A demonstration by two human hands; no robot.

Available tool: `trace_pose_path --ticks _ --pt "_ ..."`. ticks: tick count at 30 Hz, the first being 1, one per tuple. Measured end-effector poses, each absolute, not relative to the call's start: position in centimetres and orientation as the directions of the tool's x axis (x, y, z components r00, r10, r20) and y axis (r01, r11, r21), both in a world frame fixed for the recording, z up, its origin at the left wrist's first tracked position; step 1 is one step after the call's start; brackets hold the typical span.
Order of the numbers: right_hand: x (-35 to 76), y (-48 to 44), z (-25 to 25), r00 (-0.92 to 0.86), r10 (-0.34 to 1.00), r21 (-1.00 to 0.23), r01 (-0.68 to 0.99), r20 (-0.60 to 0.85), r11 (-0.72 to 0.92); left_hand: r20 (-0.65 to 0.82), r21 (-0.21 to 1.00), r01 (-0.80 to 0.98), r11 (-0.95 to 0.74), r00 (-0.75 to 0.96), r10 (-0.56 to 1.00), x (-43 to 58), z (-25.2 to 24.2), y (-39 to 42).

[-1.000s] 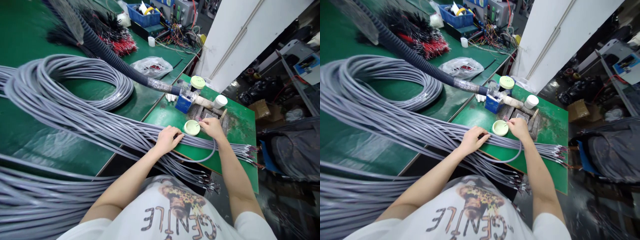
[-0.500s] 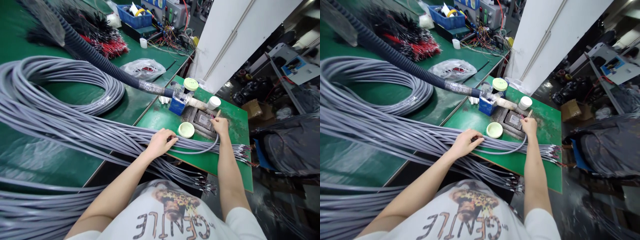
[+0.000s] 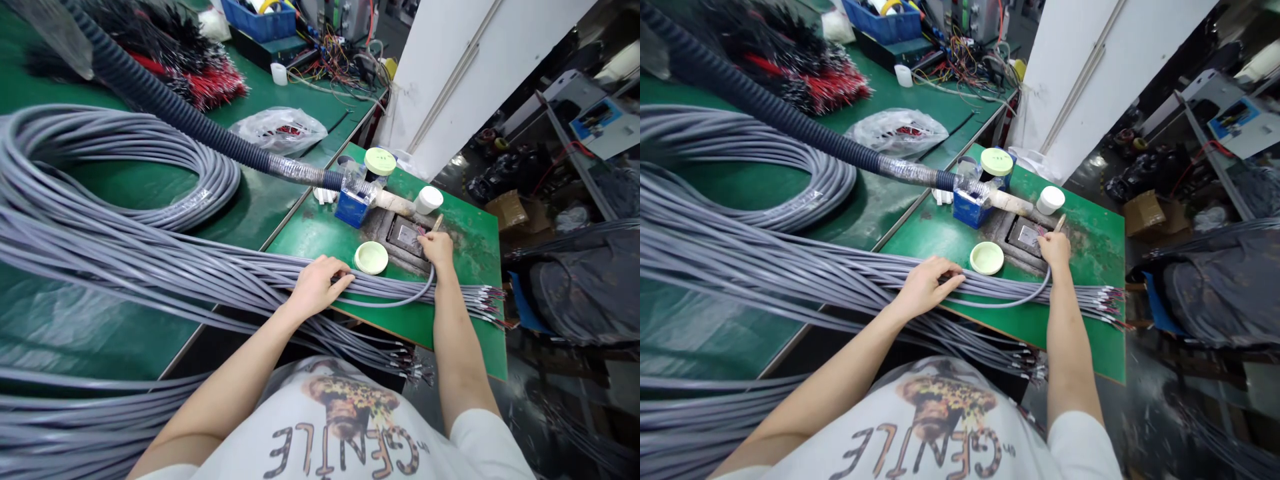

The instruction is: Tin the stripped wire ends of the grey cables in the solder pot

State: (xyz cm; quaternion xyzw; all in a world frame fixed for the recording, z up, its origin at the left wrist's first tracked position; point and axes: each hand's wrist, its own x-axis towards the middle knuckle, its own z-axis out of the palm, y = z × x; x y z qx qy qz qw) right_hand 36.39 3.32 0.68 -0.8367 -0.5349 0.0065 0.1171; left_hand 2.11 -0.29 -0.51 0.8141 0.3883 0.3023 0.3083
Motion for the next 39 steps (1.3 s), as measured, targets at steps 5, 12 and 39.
trace_pose_path --ticks 5,12,39 --pt "36.4 3.4 0.5 0.432 0.895 -0.186 0.893 0.107 -0.409 0.257 0.735 0.448 -0.509 0.511 0.82 2.1 -0.5 -0.3" --pt "36.5 3.5 0.3 0.426 0.899 -0.183 0.896 0.1 -0.404 0.246 0.729 0.463 -0.505 0.511 0.824 2.1 -0.5 -0.3" --pt "30.5 -2.9 6.2 0.338 0.92 -0.729 0.679 0.199 -0.091 0.252 0.771 0.417 -0.481 0.494 0.832 2.1 -0.4 -0.2"
